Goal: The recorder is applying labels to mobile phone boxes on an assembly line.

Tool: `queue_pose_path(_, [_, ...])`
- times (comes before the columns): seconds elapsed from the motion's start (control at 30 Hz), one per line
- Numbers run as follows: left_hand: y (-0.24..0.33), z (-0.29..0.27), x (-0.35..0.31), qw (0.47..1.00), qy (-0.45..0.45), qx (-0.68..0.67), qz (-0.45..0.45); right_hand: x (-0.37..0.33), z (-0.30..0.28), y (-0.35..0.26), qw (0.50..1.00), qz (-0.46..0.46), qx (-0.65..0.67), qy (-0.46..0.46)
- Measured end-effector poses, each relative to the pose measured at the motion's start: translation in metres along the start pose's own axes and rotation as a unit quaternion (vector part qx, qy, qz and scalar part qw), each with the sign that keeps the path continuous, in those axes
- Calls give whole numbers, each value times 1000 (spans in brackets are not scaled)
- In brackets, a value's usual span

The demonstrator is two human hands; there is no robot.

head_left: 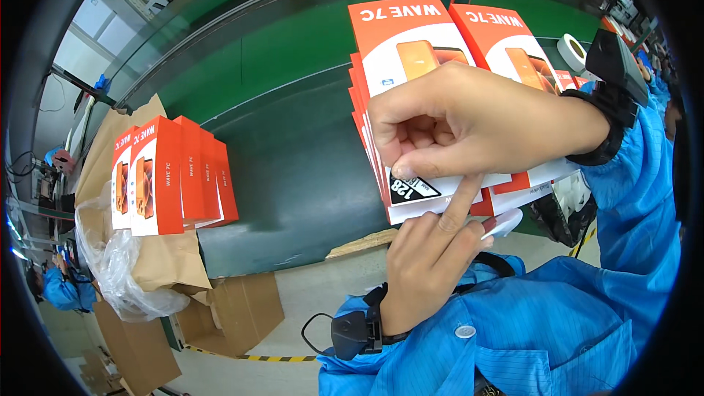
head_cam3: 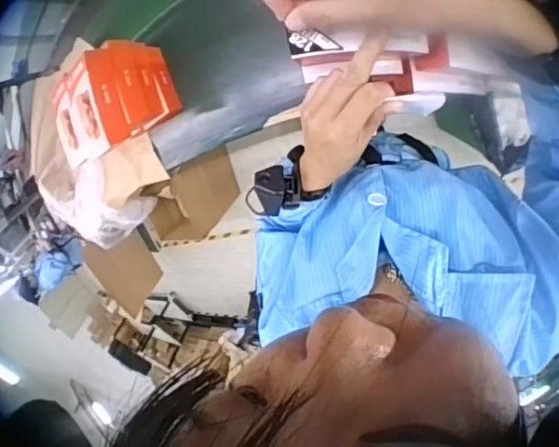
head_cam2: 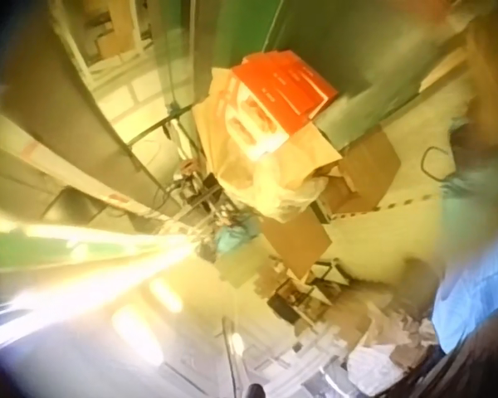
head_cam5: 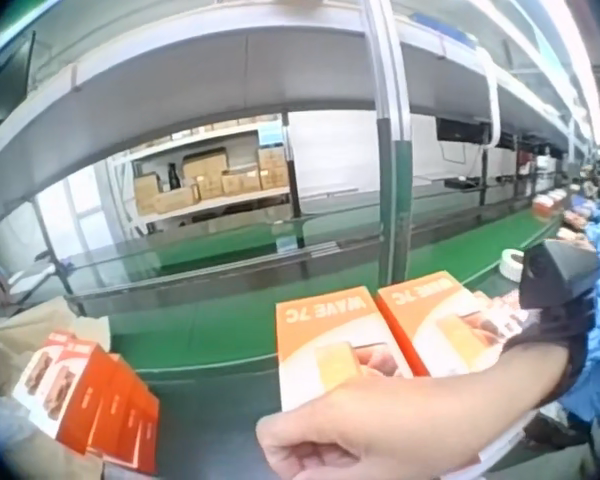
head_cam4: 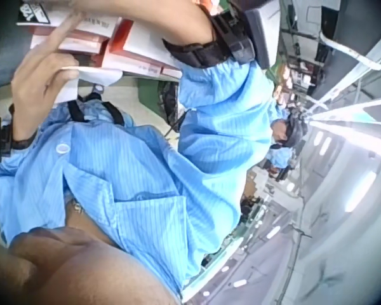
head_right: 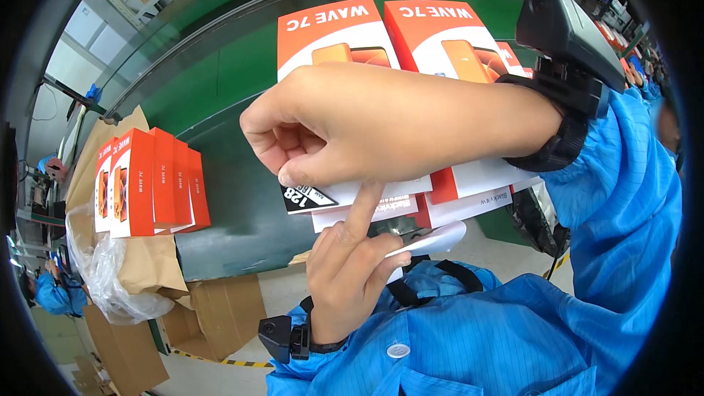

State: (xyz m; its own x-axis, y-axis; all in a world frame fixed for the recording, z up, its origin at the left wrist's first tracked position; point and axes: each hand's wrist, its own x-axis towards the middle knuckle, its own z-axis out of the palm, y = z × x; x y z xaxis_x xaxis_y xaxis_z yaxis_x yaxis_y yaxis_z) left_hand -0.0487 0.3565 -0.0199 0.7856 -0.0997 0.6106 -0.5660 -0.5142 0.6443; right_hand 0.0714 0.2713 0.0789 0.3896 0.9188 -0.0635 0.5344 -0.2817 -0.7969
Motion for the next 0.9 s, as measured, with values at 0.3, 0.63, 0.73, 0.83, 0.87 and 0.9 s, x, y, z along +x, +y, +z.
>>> queue_pose_path(0.3, [-1, 0, 1, 1000, -11, -4, 6, 1, -3, 1, 1000, -9, -6, -2])
queue_pose_path(0.63, [1, 0, 1, 1000, -21, -7, -12, 2, -2, 2, 1000, -4, -23, 4])
queue_pose_path(0.73, [3, -2, 0, 999, -24, 2, -22, 2, 1, 2, 1000, -25, -11, 6])
queue_pose_path(0.83, [2, 2, -1, 1000, -13, 13, -8, -5, 6, 1, 987, -28, -160, 6])
queue_pose_path(0.87, [3, 2, -1, 1000, -16, 11, -4, -9, 11, 5, 962, -72, -257, 65])
queue_pose_path(0.9, [3, 1, -1, 1000, -14, 21, -6, -7, 14, 5, 923, -120, -347, 118])
